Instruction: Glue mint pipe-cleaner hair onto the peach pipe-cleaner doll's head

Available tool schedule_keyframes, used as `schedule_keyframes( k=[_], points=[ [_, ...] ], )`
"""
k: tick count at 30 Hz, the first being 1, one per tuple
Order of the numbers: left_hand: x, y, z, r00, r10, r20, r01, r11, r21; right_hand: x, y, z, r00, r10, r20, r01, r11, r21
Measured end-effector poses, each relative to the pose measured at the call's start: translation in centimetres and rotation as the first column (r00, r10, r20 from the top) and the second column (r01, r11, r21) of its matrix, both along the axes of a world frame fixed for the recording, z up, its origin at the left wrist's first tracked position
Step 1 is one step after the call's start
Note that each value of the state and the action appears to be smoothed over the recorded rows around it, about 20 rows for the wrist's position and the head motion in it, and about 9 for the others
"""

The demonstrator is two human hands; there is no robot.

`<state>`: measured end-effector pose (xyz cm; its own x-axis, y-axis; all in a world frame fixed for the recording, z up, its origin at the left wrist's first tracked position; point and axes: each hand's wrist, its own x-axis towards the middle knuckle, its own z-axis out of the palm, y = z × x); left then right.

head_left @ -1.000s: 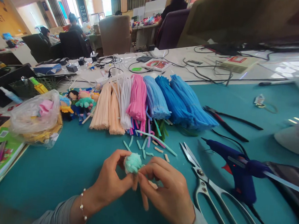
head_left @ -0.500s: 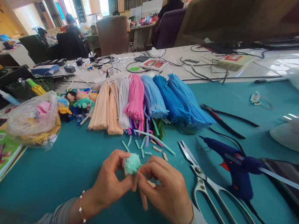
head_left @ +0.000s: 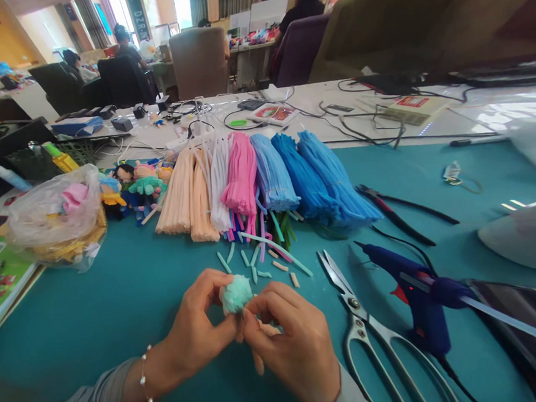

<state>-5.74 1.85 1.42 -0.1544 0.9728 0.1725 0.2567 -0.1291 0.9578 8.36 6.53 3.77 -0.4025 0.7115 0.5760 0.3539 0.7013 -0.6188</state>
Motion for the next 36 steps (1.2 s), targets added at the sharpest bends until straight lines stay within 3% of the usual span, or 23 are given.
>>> schedule_keyframes(
  k=[9,26,30,36],
  points=[
    [-0.7,-0.3,-0.1,0.998,-0.068,0.008,0.068,0.997,0.043,-0.1,0.0,-0.1,1.000,-0.016,0.002,0.016,1.000,0.020],
    [-0.9,-0.1,-0.4,0.999,0.010,0.051,-0.012,0.999,0.043,0.7,0.4,1.0,0.997,0.067,0.042,-0.071,0.992,0.106],
    [-0.8,0.0,-0.4,0.998,0.007,0.060,-0.010,0.999,0.045,0.6,0.6,0.6,0.993,0.100,0.065,-0.109,0.984,0.141],
    [-0.7,0.0,-0.3,1.000,0.008,0.008,-0.009,0.999,0.053,0.3,0.6,-0.1,0.992,0.052,0.113,-0.075,0.975,0.208]
  ],
)
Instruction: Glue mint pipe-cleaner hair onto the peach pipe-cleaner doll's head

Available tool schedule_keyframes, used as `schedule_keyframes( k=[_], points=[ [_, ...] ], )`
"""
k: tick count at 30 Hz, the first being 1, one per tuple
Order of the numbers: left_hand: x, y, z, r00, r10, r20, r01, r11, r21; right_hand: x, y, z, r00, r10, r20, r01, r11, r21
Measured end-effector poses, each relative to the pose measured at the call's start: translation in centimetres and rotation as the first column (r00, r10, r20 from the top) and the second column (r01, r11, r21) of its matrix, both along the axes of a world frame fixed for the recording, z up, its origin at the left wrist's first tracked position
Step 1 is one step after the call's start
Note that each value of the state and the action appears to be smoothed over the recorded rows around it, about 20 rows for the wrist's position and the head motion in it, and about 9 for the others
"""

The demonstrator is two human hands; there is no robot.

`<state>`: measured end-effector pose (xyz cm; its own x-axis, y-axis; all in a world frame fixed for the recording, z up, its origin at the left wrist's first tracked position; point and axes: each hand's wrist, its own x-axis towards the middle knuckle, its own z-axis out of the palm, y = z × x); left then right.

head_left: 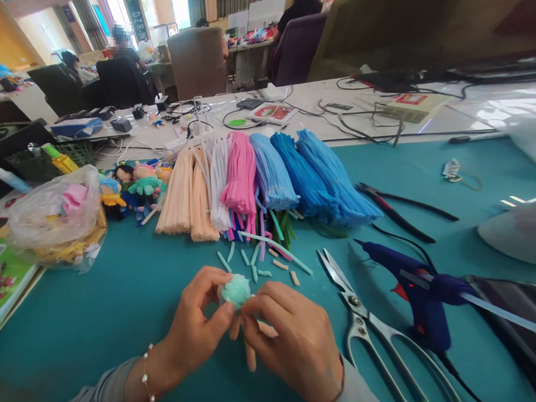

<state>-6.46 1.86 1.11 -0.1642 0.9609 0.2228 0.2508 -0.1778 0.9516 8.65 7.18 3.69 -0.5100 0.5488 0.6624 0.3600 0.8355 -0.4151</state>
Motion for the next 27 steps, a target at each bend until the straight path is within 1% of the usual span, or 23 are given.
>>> schedule_keyframes(
  k=[9,11,14,17,19,23,27],
  points=[
    [0.1,0.1,0.1,0.999,0.017,-0.031,-0.017,1.000,0.020,-0.3,-0.5,0.2,0.998,-0.024,0.063,0.019,0.997,0.069],
    [0.1,0.1,0.1,1.000,0.024,-0.005,-0.024,1.000,0.010,-0.2,-0.5,0.3,0.999,-0.011,0.051,0.008,0.999,0.045],
    [0.1,0.2,0.3,0.997,0.037,0.066,-0.036,0.999,-0.014,0.1,-0.4,0.6,0.999,0.030,-0.017,-0.031,0.998,-0.061],
    [0.1,0.3,0.4,0.988,0.045,0.146,-0.039,0.998,-0.044,0.5,-0.2,1.0,0.998,0.012,-0.069,-0.021,0.990,-0.139],
    [0.0,0.4,0.4,0.983,0.049,0.176,-0.038,0.997,-0.063,0.6,-0.1,1.0,0.998,-0.001,-0.067,-0.009,0.988,-0.152],
    [0.0,0.3,0.4,0.984,0.044,0.171,-0.032,0.997,-0.077,0.6,-0.2,0.9,0.999,0.014,-0.051,-0.022,0.986,-0.164],
    [0.0,0.2,0.4,0.986,0.043,0.163,-0.032,0.997,-0.073,0.5,-0.3,0.6,0.997,0.033,-0.064,-0.042,0.989,-0.141]
  ],
)
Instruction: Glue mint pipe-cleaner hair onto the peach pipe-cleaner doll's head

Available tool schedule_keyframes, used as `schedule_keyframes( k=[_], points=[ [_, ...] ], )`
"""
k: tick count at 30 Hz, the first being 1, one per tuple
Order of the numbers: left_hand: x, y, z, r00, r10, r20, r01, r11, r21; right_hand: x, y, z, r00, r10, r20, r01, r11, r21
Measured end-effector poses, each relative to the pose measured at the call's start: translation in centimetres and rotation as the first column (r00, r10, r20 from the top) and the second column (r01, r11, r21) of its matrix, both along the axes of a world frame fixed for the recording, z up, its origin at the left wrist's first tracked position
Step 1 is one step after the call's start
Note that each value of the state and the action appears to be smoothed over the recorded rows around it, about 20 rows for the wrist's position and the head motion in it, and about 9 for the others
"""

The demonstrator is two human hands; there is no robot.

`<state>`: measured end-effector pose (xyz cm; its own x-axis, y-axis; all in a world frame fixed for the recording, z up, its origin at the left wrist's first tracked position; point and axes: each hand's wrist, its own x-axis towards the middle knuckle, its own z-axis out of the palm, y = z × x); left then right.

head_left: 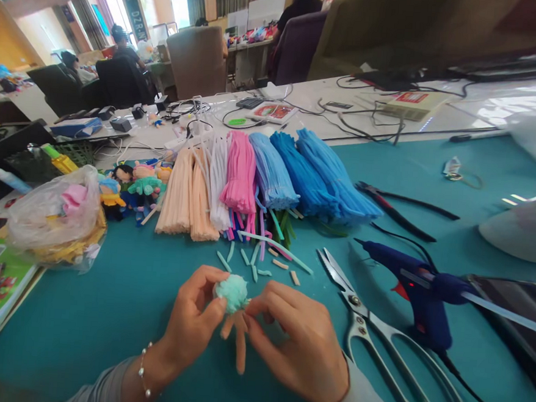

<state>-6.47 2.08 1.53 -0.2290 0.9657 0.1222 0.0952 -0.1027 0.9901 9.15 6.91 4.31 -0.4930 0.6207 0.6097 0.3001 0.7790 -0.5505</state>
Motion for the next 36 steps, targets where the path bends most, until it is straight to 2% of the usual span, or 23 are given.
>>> schedule_keyframes(
  k=[6,16,28,32,36],
  points=[
    [0.1,0.0,0.1,1.000,-0.006,0.004,0.006,1.000,0.009,-0.3,0.0,-0.3,0.999,0.040,0.030,-0.041,0.998,0.040],
    [0.1,-0.2,-0.1,1.000,-0.024,-0.015,0.023,1.000,-0.017,-0.4,-0.2,-0.6,0.999,-0.005,0.034,0.000,0.990,0.138],
    [0.4,-0.1,0.1,1.000,0.027,0.002,-0.027,0.999,-0.020,-0.9,-0.3,-1.3,0.997,-0.046,0.068,0.023,0.952,0.305],
    [0.4,-0.1,0.0,0.999,0.036,0.031,-0.035,0.999,-0.032,-0.8,-0.4,-1.4,0.997,-0.036,0.073,0.015,0.963,0.270],
    [0.2,0.0,0.3,0.997,0.024,0.070,-0.021,0.998,-0.053,-0.3,-0.3,-0.3,1.000,0.031,-0.004,-0.030,0.992,0.119]
  ],
)
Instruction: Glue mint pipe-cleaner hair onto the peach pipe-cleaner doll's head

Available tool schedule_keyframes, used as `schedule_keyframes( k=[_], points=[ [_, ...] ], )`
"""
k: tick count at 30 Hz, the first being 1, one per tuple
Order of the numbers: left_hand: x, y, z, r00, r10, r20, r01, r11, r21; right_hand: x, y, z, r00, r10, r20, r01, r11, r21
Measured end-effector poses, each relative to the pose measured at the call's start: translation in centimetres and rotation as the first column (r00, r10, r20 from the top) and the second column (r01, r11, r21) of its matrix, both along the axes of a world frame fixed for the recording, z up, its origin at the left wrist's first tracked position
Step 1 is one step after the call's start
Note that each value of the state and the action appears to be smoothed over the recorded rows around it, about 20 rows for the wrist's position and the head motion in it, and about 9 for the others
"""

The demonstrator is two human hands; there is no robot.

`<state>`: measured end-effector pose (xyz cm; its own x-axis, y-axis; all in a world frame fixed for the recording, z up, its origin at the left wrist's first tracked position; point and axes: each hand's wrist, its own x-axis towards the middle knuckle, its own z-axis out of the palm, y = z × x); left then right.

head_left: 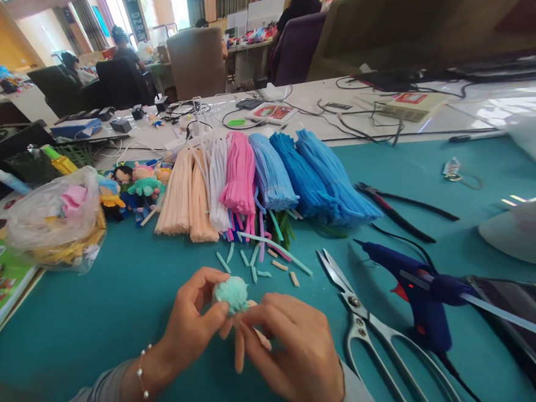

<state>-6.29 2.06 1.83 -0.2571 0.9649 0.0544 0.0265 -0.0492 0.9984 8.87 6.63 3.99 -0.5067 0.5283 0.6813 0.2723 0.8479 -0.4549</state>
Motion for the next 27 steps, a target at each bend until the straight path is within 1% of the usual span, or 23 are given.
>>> schedule_keyframes(
  k=[2,5,7,11,14,16,19,22,25,27],
  points=[
    [-0.2,0.0,0.1,1.000,-0.024,0.019,0.024,1.000,-0.006,0.3,0.1,0.5,0.999,-0.016,-0.028,0.014,0.999,-0.053],
    [-0.3,-0.1,0.1,0.998,-0.060,0.031,0.060,0.998,-0.001,0.5,0.2,0.6,0.999,-0.035,-0.005,0.034,0.998,-0.058],
    [-0.3,-0.1,0.1,0.997,-0.071,0.023,0.071,0.997,0.008,0.5,0.3,0.3,0.999,-0.013,0.033,0.014,1.000,-0.026],
    [0.0,-0.1,-0.1,0.999,-0.054,-0.006,0.054,0.998,0.037,0.3,0.4,-0.3,0.995,0.004,0.102,-0.009,0.998,0.058],
    [0.1,-0.2,-0.2,0.998,-0.056,-0.004,0.056,0.997,0.050,0.2,0.4,-0.6,0.996,0.008,0.091,-0.016,0.996,0.084],
    [0.1,-0.3,-0.3,0.998,-0.058,0.014,0.057,0.997,0.047,0.3,0.4,-0.6,0.997,0.025,0.074,-0.028,0.999,0.041],
    [-0.2,-0.2,-0.4,0.996,-0.063,0.067,0.060,0.997,0.040,0.7,0.2,-0.1,0.999,0.045,-0.030,-0.047,0.994,-0.095],
    [-0.6,0.0,-0.6,0.987,-0.102,0.123,0.099,0.995,0.030,0.9,0.3,0.5,0.990,-0.041,-0.134,0.010,0.975,-0.220],
    [-0.9,0.2,-0.8,0.975,-0.115,0.188,0.111,0.993,0.034,0.8,0.6,0.8,0.989,-0.099,-0.111,0.064,0.956,-0.287],
    [-0.8,0.2,-0.9,0.967,-0.104,0.231,0.099,0.994,0.034,0.4,0.8,0.7,0.995,-0.078,-0.061,0.055,0.947,-0.317]
  ],
)
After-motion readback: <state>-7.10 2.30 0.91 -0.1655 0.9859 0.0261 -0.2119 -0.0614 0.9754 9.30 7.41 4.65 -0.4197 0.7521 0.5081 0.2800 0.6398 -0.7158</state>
